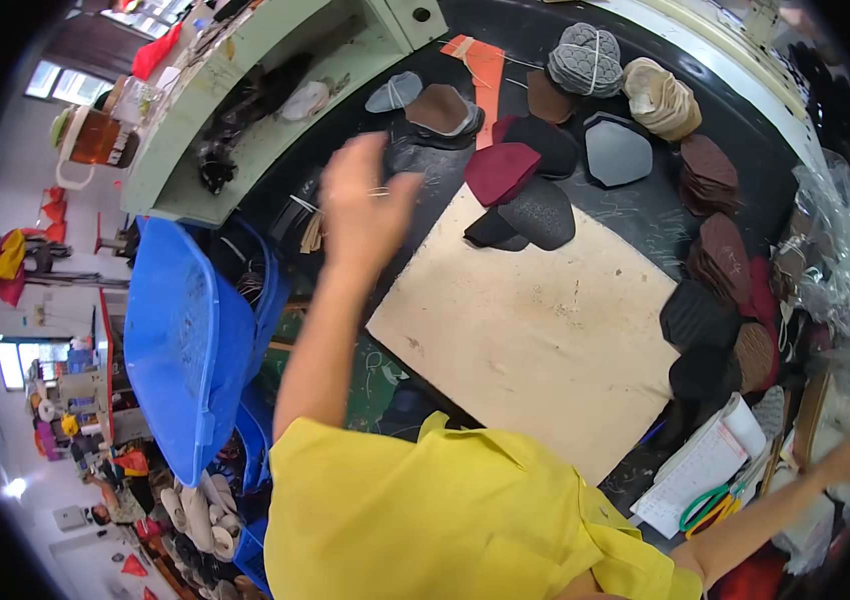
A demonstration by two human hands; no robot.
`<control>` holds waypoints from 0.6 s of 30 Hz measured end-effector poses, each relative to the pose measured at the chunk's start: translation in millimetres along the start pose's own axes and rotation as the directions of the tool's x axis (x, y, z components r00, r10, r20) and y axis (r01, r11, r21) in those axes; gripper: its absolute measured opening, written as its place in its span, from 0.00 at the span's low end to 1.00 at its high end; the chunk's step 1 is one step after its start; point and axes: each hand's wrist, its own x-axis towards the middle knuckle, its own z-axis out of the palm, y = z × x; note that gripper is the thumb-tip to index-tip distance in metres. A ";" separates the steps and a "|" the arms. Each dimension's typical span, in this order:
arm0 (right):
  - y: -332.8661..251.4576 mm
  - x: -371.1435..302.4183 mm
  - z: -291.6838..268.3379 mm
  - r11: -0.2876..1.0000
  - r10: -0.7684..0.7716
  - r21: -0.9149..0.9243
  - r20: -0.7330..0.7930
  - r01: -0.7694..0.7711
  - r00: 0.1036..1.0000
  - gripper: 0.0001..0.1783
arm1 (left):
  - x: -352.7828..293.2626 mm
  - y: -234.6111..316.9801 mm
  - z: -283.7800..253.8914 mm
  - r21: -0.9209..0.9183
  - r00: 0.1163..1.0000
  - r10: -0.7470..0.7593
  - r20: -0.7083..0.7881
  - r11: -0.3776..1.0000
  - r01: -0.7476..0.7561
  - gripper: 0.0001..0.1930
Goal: The person writes on a plastic bag with a marker, then organizes various shoe components on a workbench. They pick up black foam insoles and grey fabric pieces, aligning them and stacking them together. The person handles the materials one by one, inspecting the edges and stacking the assembled pairs.
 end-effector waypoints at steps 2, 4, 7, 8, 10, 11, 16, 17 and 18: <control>-62.3 -40.0 27.7 0.955 -0.096 0.296 0.218 0.028 0.971 0.17 | -9.9 -113.1 -22.6 0.144 0.969 -0.248 0.015 0.959 0.243 0.34; -198.9 -105.4 64.6 0.851 -0.102 0.461 0.616 -0.253 0.781 0.12 | -19.8 -188.0 -61.3 0.173 0.828 -0.446 0.340 0.895 0.411 0.42; -336.8 -185.2 106.3 0.672 -0.496 0.664 0.732 -0.327 0.467 0.11 | -8.8 -211.2 -65.6 0.065 0.592 -0.422 0.686 0.847 0.528 0.53; -372.9 -213.5 124.7 0.663 -0.581 0.666 0.746 -0.342 0.325 0.13 | -18.3 -226.6 -58.6 0.093 0.679 -0.360 0.640 0.913 0.396 0.53; -441.5 -270.6 159.7 0.703 -0.549 0.601 0.799 -0.380 0.246 0.32 | -8.4 -188.9 -49.2 0.338 0.679 -0.530 0.508 0.848 0.409 0.48; -473.5 -308.8 182.9 0.736 -0.518 0.587 0.809 -0.337 0.280 0.42 | -8.0 -180.7 -45.2 0.372 0.647 -0.584 0.490 0.811 0.451 0.45; -562.9 -368.0 214.7 0.936 -0.293 0.301 0.953 -0.182 0.069 0.74 | -34.8 -168.7 -44.4 0.231 0.642 -0.700 0.314 0.712 0.663 0.40; -566.5 -368.6 216.6 0.940 -0.278 0.293 0.955 -0.173 0.104 0.71 | -33.5 -165.4 -44.4 0.204 0.648 -0.703 0.292 0.708 0.676 0.40; -566.3 -369.3 223.5 0.947 -0.259 0.281 0.954 -0.155 0.151 0.69 | -32.4 -163.8 -42.7 0.152 0.634 -0.709 0.310 0.695 0.703 0.40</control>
